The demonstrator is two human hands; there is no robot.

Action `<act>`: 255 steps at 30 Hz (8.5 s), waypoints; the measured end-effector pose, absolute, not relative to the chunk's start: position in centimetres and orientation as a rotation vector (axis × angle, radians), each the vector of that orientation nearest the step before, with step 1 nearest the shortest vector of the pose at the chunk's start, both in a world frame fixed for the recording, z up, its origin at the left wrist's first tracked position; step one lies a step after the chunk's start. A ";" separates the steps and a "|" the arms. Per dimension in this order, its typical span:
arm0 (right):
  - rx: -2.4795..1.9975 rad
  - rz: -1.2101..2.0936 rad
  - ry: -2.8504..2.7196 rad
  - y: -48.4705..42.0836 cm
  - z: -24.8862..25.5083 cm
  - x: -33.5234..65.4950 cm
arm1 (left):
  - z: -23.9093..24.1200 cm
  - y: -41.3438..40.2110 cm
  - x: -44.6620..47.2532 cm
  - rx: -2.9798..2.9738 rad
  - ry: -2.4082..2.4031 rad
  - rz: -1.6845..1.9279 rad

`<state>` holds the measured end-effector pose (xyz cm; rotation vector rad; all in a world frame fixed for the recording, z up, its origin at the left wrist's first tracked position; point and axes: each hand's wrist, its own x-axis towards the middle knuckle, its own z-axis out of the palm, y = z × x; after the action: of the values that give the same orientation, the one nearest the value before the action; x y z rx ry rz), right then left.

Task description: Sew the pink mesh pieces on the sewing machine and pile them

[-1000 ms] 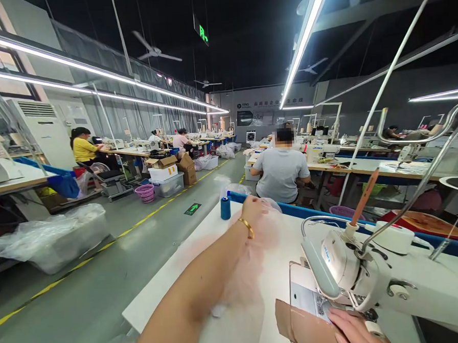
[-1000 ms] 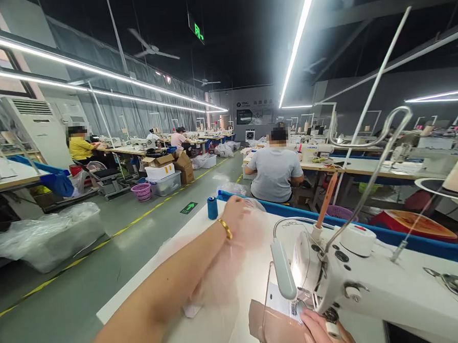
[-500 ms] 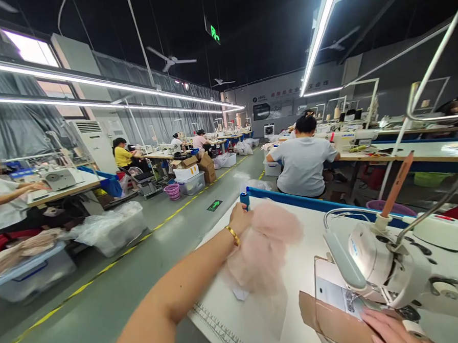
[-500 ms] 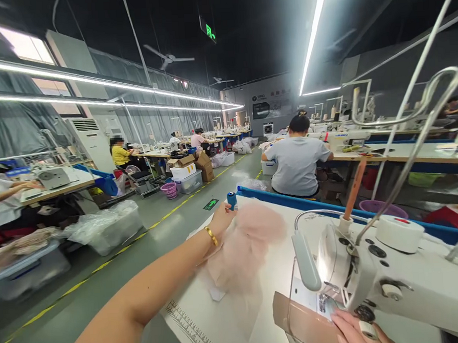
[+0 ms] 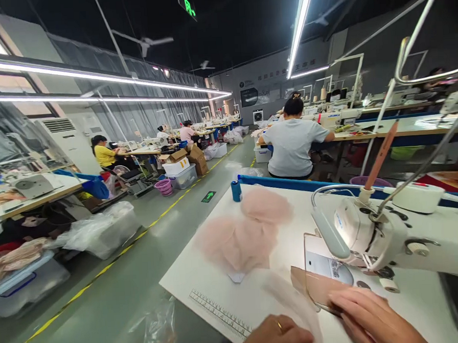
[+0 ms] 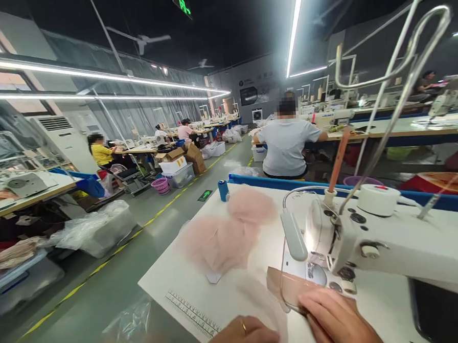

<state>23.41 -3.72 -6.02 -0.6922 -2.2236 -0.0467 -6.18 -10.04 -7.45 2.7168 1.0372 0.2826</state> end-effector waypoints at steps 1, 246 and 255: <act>-0.661 0.020 -2.238 -4.4 -4.9 22.7 | -7.9 -10.3 -5.2 2.662 0.946 0.297; -1.261 0.722 -1.823 -4.9 -3.6 22.7 | -1.4 -0.4 1.4 1.896 0.913 0.884; -1.267 0.835 -1.725 -4.9 -4.0 22.4 | -1.1 -0.4 1.6 1.944 0.920 0.932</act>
<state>22.40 -4.87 -3.97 -1.2667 -1.7248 0.8349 1.57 -0.36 -1.06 1.9441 0.9199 0.9315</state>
